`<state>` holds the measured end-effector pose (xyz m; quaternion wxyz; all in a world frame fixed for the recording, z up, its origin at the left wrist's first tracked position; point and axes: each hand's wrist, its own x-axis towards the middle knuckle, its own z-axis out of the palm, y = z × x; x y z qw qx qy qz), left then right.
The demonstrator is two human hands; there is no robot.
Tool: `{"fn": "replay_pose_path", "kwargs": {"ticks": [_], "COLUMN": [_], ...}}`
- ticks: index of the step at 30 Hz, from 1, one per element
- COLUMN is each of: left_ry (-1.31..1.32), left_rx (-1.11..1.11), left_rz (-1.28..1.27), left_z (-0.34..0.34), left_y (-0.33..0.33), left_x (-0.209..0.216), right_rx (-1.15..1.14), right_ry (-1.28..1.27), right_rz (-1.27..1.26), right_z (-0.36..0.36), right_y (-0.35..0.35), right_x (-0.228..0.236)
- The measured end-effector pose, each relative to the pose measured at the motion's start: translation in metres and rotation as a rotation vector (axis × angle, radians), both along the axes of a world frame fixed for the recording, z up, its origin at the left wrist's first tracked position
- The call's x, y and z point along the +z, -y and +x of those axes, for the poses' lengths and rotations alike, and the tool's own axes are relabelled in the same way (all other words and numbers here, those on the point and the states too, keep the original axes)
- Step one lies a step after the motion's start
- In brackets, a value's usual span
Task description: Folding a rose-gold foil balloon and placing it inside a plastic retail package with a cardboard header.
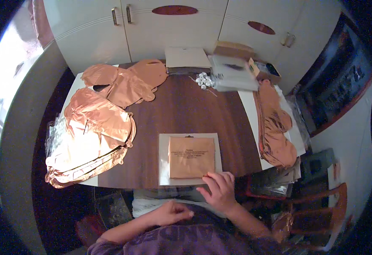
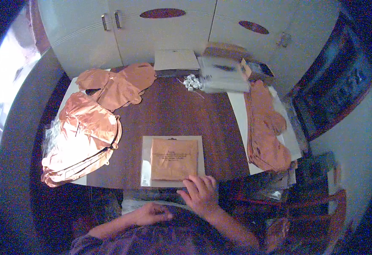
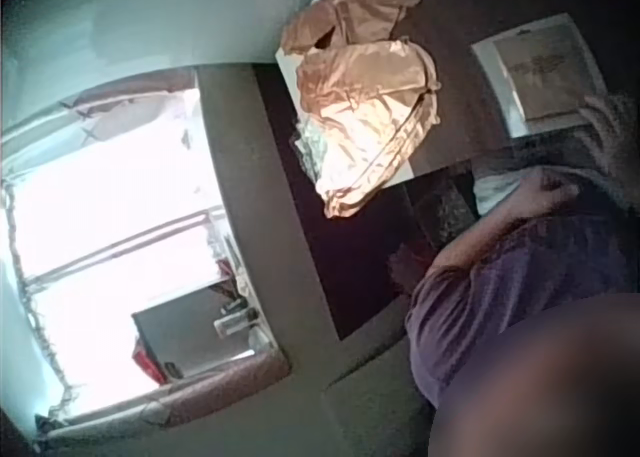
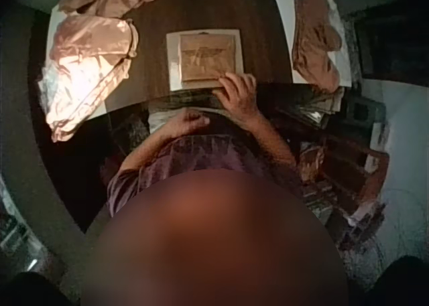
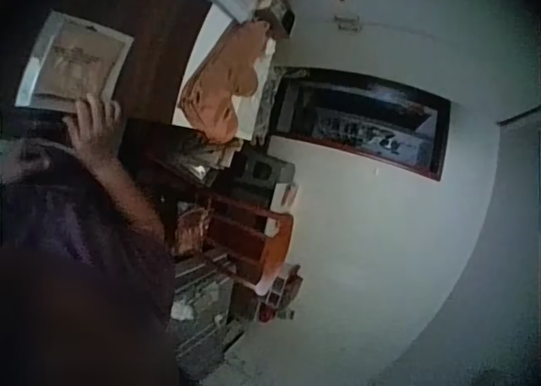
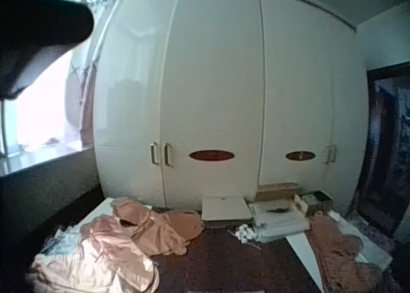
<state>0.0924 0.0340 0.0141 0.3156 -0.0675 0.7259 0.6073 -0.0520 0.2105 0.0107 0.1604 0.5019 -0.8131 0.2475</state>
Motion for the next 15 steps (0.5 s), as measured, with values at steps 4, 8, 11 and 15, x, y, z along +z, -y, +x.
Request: {"fn": "replay_pose_path", "kwargs": {"ticks": [4,8,11,15], "left_ry": [-0.635,-1.08,-1.122,-1.141], "left_rx": [0.232,0.362,0.335,0.278], "left_rz": [-0.044,-0.693,-0.835,-0.849], "left_z": [0.014,-0.017,-0.041,-0.045], "left_y": [0.013,0.026,0.032,0.036], "left_x": [0.022,0.024,0.009,-0.012], "right_rx": [0.009,0.004,0.006,-0.034], "right_ry": [0.024,0.018,0.03,0.021], "right_rz": [-0.012,-0.026,0.0,-0.035], "right_z": [0.0,-0.001,-0.003,-0.002], "right_y": [-0.005,-0.004,-0.004,-0.002], "right_x": [-0.005,-0.008,-0.009,-0.008]}}
